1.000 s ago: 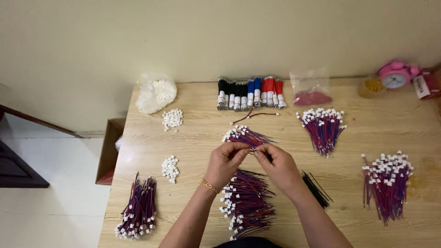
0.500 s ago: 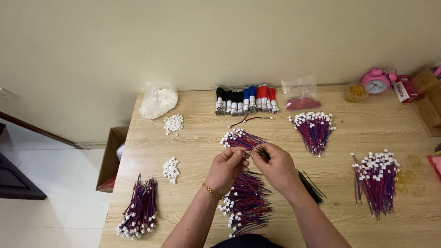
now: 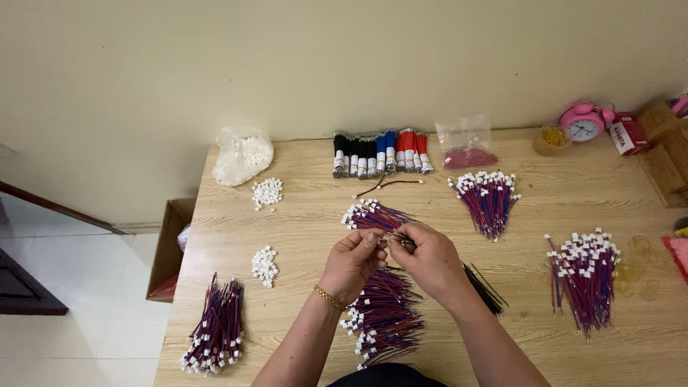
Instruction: Assembling wire harnesses by attaching small white connectors to the ends of wires.
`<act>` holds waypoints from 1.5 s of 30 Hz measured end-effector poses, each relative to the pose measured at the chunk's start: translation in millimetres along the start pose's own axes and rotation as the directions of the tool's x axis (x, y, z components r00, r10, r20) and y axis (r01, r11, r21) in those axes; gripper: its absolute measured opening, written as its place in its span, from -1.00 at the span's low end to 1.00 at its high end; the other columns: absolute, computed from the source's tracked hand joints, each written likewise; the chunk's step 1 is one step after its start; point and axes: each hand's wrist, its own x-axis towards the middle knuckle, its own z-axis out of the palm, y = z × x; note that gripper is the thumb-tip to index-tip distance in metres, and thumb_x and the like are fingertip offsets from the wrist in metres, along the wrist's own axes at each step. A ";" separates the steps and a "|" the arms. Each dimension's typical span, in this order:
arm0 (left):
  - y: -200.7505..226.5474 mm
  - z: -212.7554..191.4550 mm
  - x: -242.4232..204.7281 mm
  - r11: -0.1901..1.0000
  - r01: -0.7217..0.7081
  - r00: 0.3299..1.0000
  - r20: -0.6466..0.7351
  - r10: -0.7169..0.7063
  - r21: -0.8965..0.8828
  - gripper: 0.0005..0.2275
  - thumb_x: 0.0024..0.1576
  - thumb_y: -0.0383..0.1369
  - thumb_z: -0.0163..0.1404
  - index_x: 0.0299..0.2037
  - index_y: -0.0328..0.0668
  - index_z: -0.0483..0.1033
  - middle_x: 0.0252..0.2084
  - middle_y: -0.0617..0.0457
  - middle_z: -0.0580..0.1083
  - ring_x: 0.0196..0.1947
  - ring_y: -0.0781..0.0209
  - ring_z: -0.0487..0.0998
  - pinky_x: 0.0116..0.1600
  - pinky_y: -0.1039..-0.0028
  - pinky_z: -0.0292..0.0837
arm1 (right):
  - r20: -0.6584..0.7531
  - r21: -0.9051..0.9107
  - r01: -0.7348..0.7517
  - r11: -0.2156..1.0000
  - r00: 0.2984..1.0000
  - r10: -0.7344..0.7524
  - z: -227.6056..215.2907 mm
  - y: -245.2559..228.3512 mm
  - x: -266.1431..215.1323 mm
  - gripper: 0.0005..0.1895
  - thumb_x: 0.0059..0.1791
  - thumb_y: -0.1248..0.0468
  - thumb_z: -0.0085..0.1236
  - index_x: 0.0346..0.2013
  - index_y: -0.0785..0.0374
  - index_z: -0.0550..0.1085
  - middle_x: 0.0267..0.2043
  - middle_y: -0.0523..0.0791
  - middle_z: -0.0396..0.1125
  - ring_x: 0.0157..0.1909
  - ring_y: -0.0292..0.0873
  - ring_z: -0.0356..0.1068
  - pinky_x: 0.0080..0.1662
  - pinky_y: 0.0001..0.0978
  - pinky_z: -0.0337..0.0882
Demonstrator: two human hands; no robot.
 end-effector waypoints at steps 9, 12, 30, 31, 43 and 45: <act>-3.0 3.8 1.7 0.985 -0.063 0.996 -0.057 0.073 0.158 -0.84 0.18 -0.40 0.01 -0.16 -0.38 0.52 -0.38 -0.04 0.50 -0.44 0.26 0.57 -0.33 0.52 0.63 | -0.014 -0.069 0.041 0.997 0.999 -0.042 8.9 1.5 4.0 -0.87 -0.15 0.15 0.21 -0.41 0.11 0.55 -0.51 -0.07 0.39 -0.39 -0.09 0.44 -0.30 -0.30 0.42; -5.9 4.4 -3.0 0.981 -0.063 0.993 -0.087 0.080 0.186 -0.84 0.18 -0.40 0.00 -0.15 -0.37 0.52 -0.38 -0.01 0.49 -0.43 0.28 0.56 -0.32 0.53 0.62 | 0.014 -0.028 0.000 1.000 1.000 0.000 17.6 20.3 11.4 -0.89 -0.13 0.15 0.19 -0.41 0.09 0.56 -0.51 -0.11 0.39 -0.40 -0.14 0.42 -0.30 -0.34 0.40; -40.3 -27.5 23.4 0.970 0.038 0.971 -0.237 0.020 0.238 -0.87 0.19 -0.45 -0.03 -0.20 -0.37 0.53 -0.43 0.03 0.49 -0.46 0.28 0.57 -0.36 0.51 0.61 | 0.160 -0.089 -0.115 0.989 0.979 0.128 41.5 41.2 32.3 -0.76 -0.10 0.08 0.17 -0.28 0.16 0.57 -0.34 -0.01 0.46 -0.16 0.01 0.47 -0.12 -0.20 0.44; -45.2 -33.6 26.2 0.970 0.043 0.971 -0.238 0.015 0.237 -0.87 0.19 -0.45 -0.03 -0.20 -0.37 0.53 -0.43 0.03 0.49 -0.46 0.28 0.57 -0.36 0.51 0.61 | 0.161 -0.089 -0.120 0.989 0.978 0.133 44.2 48.3 34.2 -0.76 -0.10 0.08 0.17 -0.28 0.16 0.57 -0.34 -0.01 0.46 -0.16 0.01 0.47 -0.12 -0.20 0.44; -16.5 -90.6 88.5 0.193 -0.010 0.917 -0.068 0.393 0.981 -0.80 0.09 -0.31 0.04 -0.13 -0.11 0.58 -0.27 -0.14 0.44 -0.25 -0.23 0.55 -0.19 0.11 0.49 | 0.093 0.123 -0.420 0.899 0.907 0.411 30.1 82.7 57.0 -0.56 0.15 -0.01 -0.28 -0.11 0.24 0.47 -0.46 -0.03 0.35 -0.39 -0.08 0.34 -0.22 -0.18 0.40; -1.0 -89.0 119.9 0.024 -0.200 0.844 0.160 0.512 0.979 -0.76 0.02 -0.47 0.08 -0.09 -0.09 0.55 -0.21 -0.09 0.46 -0.16 -0.17 0.55 -0.09 0.22 0.49 | 0.045 0.106 -0.337 0.936 0.942 0.334 31.2 92.9 63.2 -0.63 0.15 0.05 -0.29 -0.09 0.28 0.37 -0.50 -0.01 0.27 -0.38 -0.01 0.33 -0.23 -0.08 0.34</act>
